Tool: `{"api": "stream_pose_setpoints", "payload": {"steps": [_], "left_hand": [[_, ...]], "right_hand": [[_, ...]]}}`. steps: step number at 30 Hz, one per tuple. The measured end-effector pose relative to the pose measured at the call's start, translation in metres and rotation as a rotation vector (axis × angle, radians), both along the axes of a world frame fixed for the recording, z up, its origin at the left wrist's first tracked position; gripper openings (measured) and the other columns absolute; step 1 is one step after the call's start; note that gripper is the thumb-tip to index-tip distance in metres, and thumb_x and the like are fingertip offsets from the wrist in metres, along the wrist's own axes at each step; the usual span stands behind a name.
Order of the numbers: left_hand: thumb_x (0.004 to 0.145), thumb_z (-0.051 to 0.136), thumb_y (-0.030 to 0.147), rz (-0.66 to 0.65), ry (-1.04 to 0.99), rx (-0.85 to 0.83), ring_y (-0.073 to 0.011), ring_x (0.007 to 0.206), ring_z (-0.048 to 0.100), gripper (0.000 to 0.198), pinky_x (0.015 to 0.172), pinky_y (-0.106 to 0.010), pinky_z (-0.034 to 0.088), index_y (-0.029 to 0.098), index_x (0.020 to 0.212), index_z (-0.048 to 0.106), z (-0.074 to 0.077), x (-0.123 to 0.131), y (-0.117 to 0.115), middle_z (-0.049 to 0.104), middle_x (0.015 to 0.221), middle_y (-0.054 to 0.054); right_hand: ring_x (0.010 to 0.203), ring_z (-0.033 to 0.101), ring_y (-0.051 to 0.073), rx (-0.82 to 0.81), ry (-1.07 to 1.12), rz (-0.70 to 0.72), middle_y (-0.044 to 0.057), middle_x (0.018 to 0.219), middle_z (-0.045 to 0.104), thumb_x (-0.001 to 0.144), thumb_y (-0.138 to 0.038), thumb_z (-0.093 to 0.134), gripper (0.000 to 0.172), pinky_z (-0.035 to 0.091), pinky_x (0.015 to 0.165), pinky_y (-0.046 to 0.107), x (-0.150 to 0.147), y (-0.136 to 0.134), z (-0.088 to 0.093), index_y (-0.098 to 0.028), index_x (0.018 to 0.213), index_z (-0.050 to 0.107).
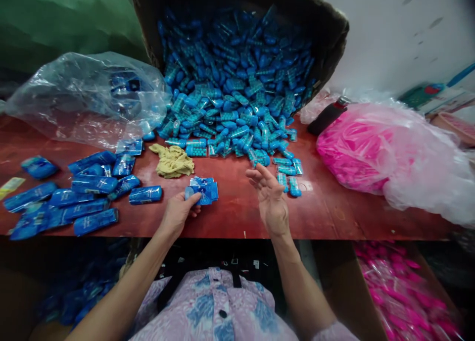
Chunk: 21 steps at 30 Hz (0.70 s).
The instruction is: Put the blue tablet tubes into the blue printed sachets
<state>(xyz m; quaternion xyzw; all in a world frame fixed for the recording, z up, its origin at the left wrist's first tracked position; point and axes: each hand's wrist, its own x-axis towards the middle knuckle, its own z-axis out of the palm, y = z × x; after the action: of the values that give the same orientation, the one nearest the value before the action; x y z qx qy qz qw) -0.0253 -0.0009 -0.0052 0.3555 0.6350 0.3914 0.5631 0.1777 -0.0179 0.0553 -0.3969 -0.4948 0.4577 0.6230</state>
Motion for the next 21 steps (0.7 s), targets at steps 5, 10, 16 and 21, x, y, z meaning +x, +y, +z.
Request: {"api": "stream_pose_setpoints", "payload": {"steps": [5, 10, 16, 21], "left_hand": [[0.061, 0.064, 0.037, -0.018, 0.318, 0.143, -0.0156, 0.053, 0.056, 0.04, 0.05, -0.026, 0.042, 0.016, 0.094, 0.057, 0.003, -0.007, 0.015, 0.062, 0.065, 0.0], [0.075, 0.049, 0.043, -0.093, 1.067, 0.467, -0.0312, 0.099, 0.053, 0.061, 0.078, -0.041, 0.042, 0.012, 0.126, 0.039, 0.013, -0.008, 0.012, 0.056, 0.109, -0.018], [0.08, 0.046, 0.028, 0.009, 1.069, 0.792, -0.0245, 0.096, 0.055, 0.032, 0.085, -0.037, 0.041, 0.016, 0.108, 0.057, 0.026, -0.015, -0.022, 0.061, 0.1, -0.013], [0.081, 0.045, 0.023, 0.05, 0.904, 0.836, -0.0218, 0.088, 0.058, 0.024, 0.081, -0.035, 0.044, 0.015, 0.099, 0.059, 0.029, -0.022, -0.036, 0.063, 0.092, -0.011]], "right_hand": [[0.108, 0.051, 0.022, -0.036, 0.034, -0.02, 0.005, 0.107, 0.06, 0.082, -0.063, 0.027, 0.057, 0.032, 0.098, 0.045, 0.013, -0.002, -0.015, -0.026, 0.115, 0.054], [0.107, 0.052, 0.021, -0.08, 0.069, -0.055, 0.005, 0.105, 0.061, 0.081, -0.063, 0.03, 0.056, 0.03, 0.099, 0.045, 0.022, -0.007, -0.023, -0.025, 0.113, 0.056], [0.107, 0.052, 0.022, -0.057, 0.115, -0.121, 0.005, 0.104, 0.062, 0.079, -0.065, 0.03, 0.058, 0.028, 0.1, 0.045, 0.038, -0.009, -0.023, -0.025, 0.111, 0.057], [0.108, 0.051, 0.022, -0.057, 0.139, -0.171, 0.005, 0.104, 0.062, 0.079, -0.066, 0.031, 0.058, 0.027, 0.101, 0.046, 0.048, -0.012, -0.02, -0.025, 0.111, 0.058]]}}
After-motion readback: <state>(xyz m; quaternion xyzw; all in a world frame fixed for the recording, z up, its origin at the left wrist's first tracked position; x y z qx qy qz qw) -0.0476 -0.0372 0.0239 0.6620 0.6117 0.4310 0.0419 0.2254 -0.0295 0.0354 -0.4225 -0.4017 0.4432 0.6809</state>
